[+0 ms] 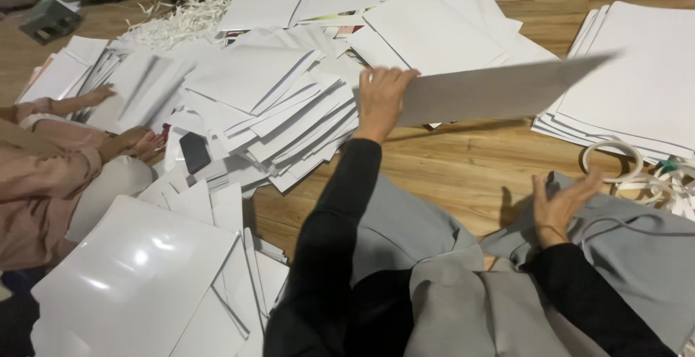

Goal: The person sits on the floor and repeatedly applies clear tape to the edges of white paper sheets. They smooth the tape down with their fingers and place the finished sheets into a growing stack.

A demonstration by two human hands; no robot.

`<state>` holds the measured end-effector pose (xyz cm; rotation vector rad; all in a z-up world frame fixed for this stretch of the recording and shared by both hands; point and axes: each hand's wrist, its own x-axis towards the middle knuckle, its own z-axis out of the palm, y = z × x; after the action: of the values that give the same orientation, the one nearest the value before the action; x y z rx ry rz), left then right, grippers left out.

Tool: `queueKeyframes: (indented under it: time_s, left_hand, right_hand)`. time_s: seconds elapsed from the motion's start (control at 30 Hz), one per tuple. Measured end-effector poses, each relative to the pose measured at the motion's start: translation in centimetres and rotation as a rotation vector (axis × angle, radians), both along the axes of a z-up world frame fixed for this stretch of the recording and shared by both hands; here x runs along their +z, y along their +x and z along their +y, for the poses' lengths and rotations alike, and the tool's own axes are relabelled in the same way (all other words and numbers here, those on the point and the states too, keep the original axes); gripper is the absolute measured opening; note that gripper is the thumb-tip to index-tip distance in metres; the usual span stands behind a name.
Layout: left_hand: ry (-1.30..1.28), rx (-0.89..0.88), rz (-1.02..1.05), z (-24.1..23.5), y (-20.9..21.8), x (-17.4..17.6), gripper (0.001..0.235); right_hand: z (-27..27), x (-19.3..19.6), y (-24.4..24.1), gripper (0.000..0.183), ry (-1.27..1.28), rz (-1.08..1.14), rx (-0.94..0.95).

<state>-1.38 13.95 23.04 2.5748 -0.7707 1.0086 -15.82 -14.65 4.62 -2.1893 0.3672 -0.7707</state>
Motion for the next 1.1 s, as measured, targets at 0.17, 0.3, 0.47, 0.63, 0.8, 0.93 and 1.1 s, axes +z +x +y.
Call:
queueKeyframes:
  time_s: [0.17, 0.3, 0.47, 0.63, 0.8, 0.93, 1.1]
  left_hand:
    - [0.327, -0.26, -0.467, -1.2, -1.7, 8.5, 0.039]
    - [0.413, -0.362, -0.492, -4.0, -1.4, 10.5, 0.025]
    - [0.431, -0.487, -0.631, -8.4, -1.6, 11.6, 0.021]
    - [0.618, -0.465, -0.341, -10.4, -5.8, 16.4, 0.058]
    - [0.698, 0.126, 0.012, -10.2, -4.7, 9.2, 0.065]
    - [-0.37, 0.212, 0.459, -8.6, -1.8, -6.3, 0.083]
    - [-0.925, 0.607, 1.297, -7.9, -3.9, -21.6, 0.062]
  right_hand:
    - [-0.2, 0.0, -0.9, 0.095, 0.24, -0.058, -0.011]
    - [-0.2, -0.5, -0.1, 0.086, 0.466, -0.084, 0.115]
    - [-2.7, -8.1, 2.5, 0.017, 0.922, -0.099, 0.247]
    - [-2.2, -7.1, 1.8, 0.019, 0.982, 0.006, 0.32]
    - [-2.5, -8.4, 2.4, 0.02, 1.009, 0.053, 0.277]
    - [-2.5, -8.8, 2.7, 0.017, 0.948, 0.277, 0.223]
    - [-1.4, -7.6, 3.3, 0.03, 0.771, 0.688, 0.091]
